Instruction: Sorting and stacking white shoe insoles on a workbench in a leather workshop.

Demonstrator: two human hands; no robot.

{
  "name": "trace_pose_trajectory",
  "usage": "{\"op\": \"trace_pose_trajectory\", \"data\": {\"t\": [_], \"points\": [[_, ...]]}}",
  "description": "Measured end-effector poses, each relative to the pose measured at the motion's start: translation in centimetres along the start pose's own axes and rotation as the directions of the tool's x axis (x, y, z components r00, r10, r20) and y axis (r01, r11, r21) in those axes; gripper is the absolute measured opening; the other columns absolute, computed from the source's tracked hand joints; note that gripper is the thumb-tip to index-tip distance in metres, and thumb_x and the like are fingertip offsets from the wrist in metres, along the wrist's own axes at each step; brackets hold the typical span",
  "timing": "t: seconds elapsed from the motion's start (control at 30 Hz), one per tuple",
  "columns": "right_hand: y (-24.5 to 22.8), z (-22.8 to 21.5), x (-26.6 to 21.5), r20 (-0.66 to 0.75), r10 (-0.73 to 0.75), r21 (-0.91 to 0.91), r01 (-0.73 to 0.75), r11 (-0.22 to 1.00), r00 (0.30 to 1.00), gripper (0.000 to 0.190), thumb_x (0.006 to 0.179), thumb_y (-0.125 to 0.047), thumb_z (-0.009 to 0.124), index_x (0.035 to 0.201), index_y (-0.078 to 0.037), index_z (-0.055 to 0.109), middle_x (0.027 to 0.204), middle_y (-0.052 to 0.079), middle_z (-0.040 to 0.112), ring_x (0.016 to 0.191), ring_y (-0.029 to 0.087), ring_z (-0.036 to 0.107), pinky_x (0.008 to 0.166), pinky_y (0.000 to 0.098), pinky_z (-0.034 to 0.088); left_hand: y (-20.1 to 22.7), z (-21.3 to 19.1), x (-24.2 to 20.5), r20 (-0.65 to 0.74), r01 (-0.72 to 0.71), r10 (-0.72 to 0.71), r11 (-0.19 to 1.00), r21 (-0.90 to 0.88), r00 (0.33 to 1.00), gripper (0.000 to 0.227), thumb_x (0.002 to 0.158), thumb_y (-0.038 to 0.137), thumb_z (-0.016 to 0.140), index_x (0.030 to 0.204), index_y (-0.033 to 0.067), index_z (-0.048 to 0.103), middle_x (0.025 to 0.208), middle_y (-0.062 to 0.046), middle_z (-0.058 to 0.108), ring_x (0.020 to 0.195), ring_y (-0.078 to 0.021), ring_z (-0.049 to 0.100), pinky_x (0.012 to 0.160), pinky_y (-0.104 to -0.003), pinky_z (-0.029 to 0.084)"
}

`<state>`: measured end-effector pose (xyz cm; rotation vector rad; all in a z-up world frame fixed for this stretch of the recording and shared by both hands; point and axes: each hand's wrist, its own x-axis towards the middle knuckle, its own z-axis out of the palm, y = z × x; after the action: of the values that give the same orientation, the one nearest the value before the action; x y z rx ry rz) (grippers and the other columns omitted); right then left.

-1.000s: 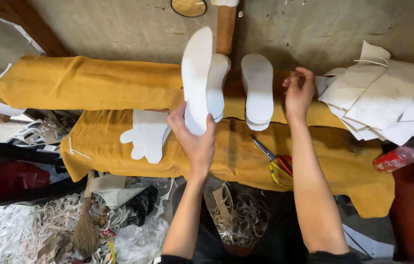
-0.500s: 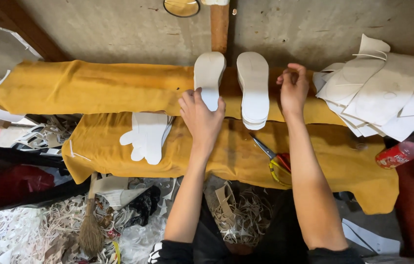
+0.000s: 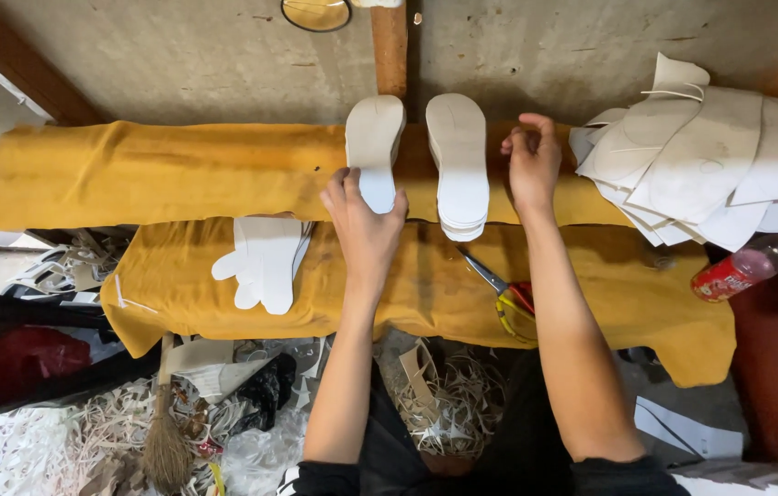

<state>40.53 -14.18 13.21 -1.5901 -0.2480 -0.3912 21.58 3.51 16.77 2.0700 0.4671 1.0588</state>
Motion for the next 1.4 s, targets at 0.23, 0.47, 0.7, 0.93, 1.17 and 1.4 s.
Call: {"op": "trace_pose_trajectory", "data": {"t": [0.23, 0.47, 0.7, 0.93, 1.17, 1.4], "points": [[-1.4, 0.0, -0.7, 0.01, 0.046, 0.016, -0.046, 0.999, 0.999, 0.024, 0.097, -0.005, 0.05, 0.115, -0.016, 0.062, 0.076, -0.001, 0.065, 0.072, 0.011, 0.067, 0.061, 0.0217, 0.047, -8.3, -0.3, -5.1, -0.469, -0.311, 0.225, 0.944, -0.114, 0.854, 0.045, 0.096, 0.024, 0.068, 0.133, 0.0008, 0.054, 0.136, -0.016, 0.048, 0.133, -0.035, 0.046, 0.113, -0.046, 0.038], [0.8, 0.3, 0.2, 0.028, -0.019, 0.01, 0.019, 1.0, 0.999, 0.026, 0.096, -0.002, 0.052, 0.115, -0.015, 0.063, 0.078, 0.001, 0.065, 0.073, 0.012, 0.068, 0.062, 0.0233, 0.047, -28.1, -3.6, -6.4, -0.226, 0.417, -0.361, 0.857, 0.302, 0.905, 0.08, 0.085, 0.009, 0.079, 0.149, -0.0051, 0.035, 0.147, -0.024, 0.041, 0.14, -0.0418, 0.038, 0.111, -0.059, 0.036], [0.7, 0.3, 0.3, -0.004, -0.004, 0.014, 0.004, 1.0, 1.0, 0.026, 0.096, -0.003, 0.052, 0.114, -0.016, 0.063, 0.078, 0.0, 0.065, 0.072, 0.011, 0.068, 0.061, 0.0218, 0.046, -30.9, -4.9, -6.3, -0.147, 0.415, -0.392, 0.8, 0.432, 0.908, 0.073, 0.08, 0.02, 0.087, 0.139, 0.0002, 0.049, 0.126, -0.015, 0.054, 0.119, -0.0335, 0.048, 0.096, -0.048, 0.037], [0.7, 0.4, 0.4, -0.003, 0.008, -0.003, -0.008, 1.0, 1.0, 0.021, 0.098, -0.008, 0.054, 0.114, -0.018, 0.064, 0.076, 0.001, 0.067, 0.072, 0.012, 0.069, 0.06, 0.0223, 0.048, -13.8, -12.4, -9.5, -0.506, 0.236, -0.302, 0.953, -0.192, 0.808, 0.044, 0.087, 0.005, 0.084, 0.121, -0.0034, 0.058, 0.127, -0.017, 0.037, 0.119, -0.0329, 0.045, 0.103, -0.051, 0.037], [0.2, 0.2, -0.1, 0.015, 0.006, -0.024, -0.005, 1.0, 1.0, 0.024, 0.097, -0.007, 0.055, 0.114, -0.019, 0.065, 0.077, 0.0, 0.068, 0.072, 0.012, 0.07, 0.059, 0.023, 0.05, -3.3, -13.0, -6.2, -0.615, -0.136, -0.041, 0.961, -0.239, 0.788, 0.041, 0.095, 0.003, 0.077, 0.125, 0.0041, 0.05, 0.128, -0.012, 0.038, 0.128, -0.0263, 0.039, 0.115, -0.045, 0.029], [-0.1, 0.1, -0.2, -0.007, 0.008, -0.018, -0.008, 1.0, 1.0, 0.023, 0.096, -0.006, 0.053, 0.112, -0.019, 0.065, 0.074, 0.001, 0.067, 0.07, 0.012, 0.069, 0.057, 0.0215, 0.049, 2.1, -5.3, 0.9, -0.349, -0.084, 0.024, 0.984, -0.158, 0.937, 0.05, 0.082, 0.012, 0.086, 0.121, 0.0066, 0.055, 0.117, -0.01, 0.045, 0.115, -0.0338, 0.05, 0.101, -0.05, 0.043]]}}
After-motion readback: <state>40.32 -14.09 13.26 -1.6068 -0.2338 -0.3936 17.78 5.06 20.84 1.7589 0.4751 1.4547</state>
